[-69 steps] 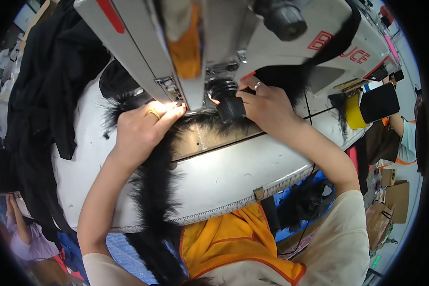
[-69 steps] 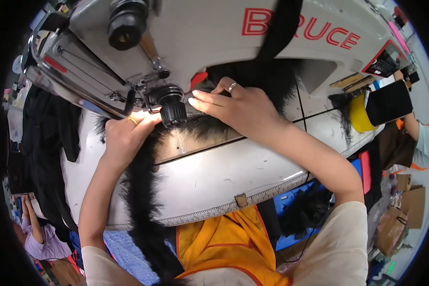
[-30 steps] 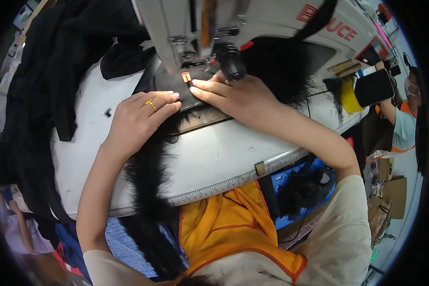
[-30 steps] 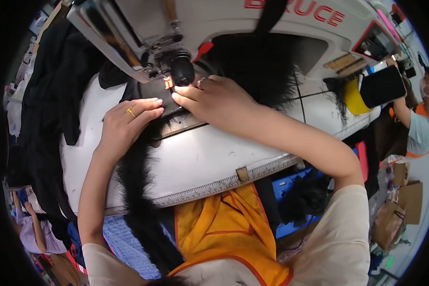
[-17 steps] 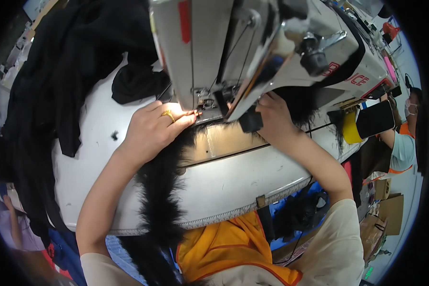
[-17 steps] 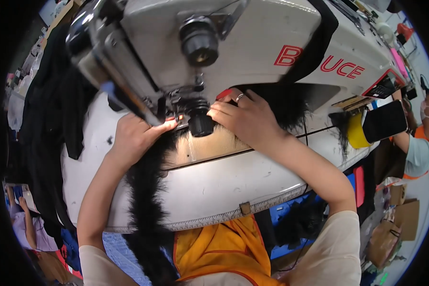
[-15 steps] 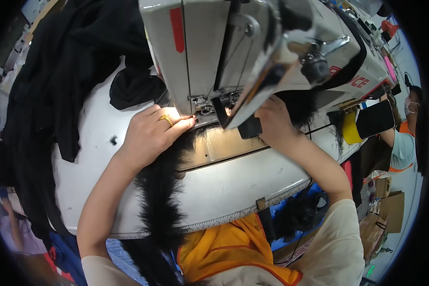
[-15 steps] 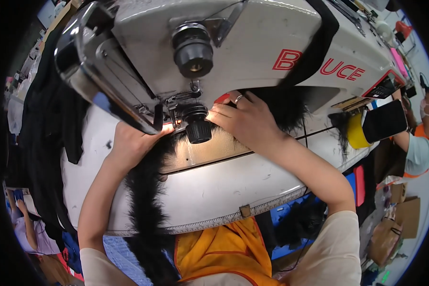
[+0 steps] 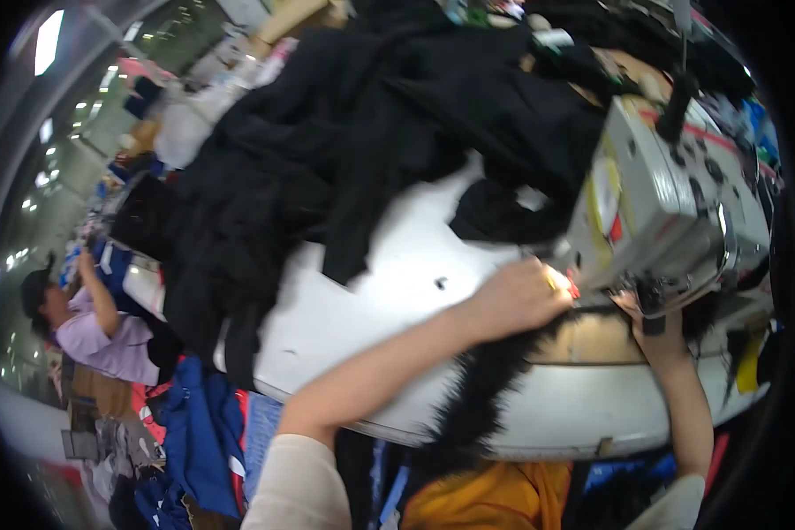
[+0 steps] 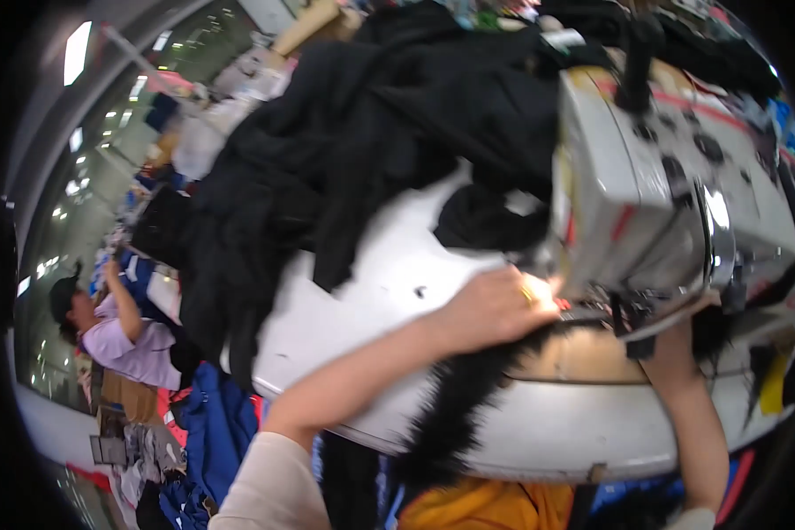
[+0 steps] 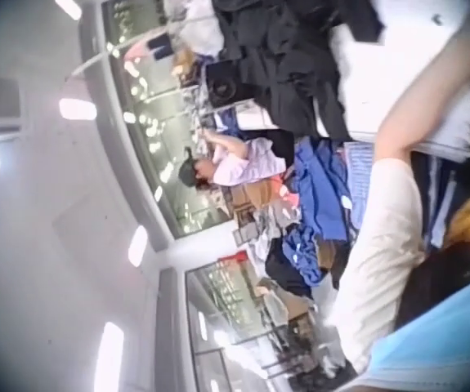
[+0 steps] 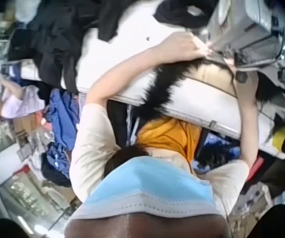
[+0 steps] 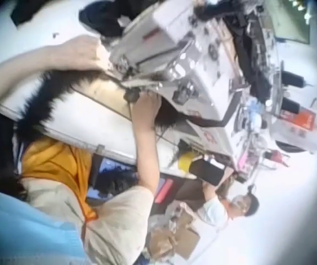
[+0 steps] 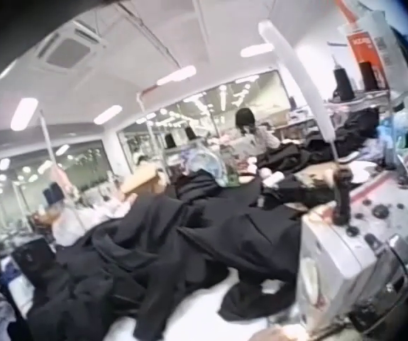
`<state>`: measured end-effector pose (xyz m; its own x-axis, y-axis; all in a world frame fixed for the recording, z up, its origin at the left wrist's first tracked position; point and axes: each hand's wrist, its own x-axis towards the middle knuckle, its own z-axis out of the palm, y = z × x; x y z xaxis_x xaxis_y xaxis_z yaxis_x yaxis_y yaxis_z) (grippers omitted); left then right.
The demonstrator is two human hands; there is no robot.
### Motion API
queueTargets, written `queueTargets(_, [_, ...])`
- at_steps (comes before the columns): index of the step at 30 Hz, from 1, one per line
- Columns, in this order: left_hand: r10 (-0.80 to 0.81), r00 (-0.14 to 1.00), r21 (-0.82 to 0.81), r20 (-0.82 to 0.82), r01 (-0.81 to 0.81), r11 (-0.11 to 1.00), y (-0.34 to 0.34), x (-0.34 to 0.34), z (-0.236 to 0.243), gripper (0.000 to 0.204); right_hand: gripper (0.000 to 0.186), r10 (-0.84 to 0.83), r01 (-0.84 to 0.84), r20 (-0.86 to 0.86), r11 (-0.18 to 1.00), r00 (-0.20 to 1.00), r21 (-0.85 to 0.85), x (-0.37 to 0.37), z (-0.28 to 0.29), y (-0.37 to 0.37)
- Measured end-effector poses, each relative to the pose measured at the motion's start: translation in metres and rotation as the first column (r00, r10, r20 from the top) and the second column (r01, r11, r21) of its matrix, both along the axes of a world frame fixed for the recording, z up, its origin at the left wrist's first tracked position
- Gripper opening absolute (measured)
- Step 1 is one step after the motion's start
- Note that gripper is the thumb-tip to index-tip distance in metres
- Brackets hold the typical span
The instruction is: Sewing a black fur trim onto a dark garment using an industrial sewing machine.
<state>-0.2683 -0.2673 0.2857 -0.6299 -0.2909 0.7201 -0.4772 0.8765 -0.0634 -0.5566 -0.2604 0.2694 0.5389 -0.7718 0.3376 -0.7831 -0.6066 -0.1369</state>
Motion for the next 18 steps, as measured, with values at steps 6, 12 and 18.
queueTargets(6, [0.112,0.962,-0.096,0.250,-0.091,0.991,0.008,0.008,0.022,0.021,0.018,0.052,-0.016,0.188,0.982,0.981,-0.186,0.016,0.005,-0.003])
queueTargets(12, [0.237,0.924,0.158,0.299,-0.293,0.943,0.061,0.015,0.019,0.022,0.035,0.104,-0.142,-0.239,0.979,0.965,-0.148,0.021,0.039,0.029])
queueTargets(18, [0.245,0.925,0.106,0.291,-0.286,0.952,0.063,0.013,0.018,0.024,0.046,0.157,-0.243,-0.388,0.953,0.908,-0.183,0.040,0.064,0.053])
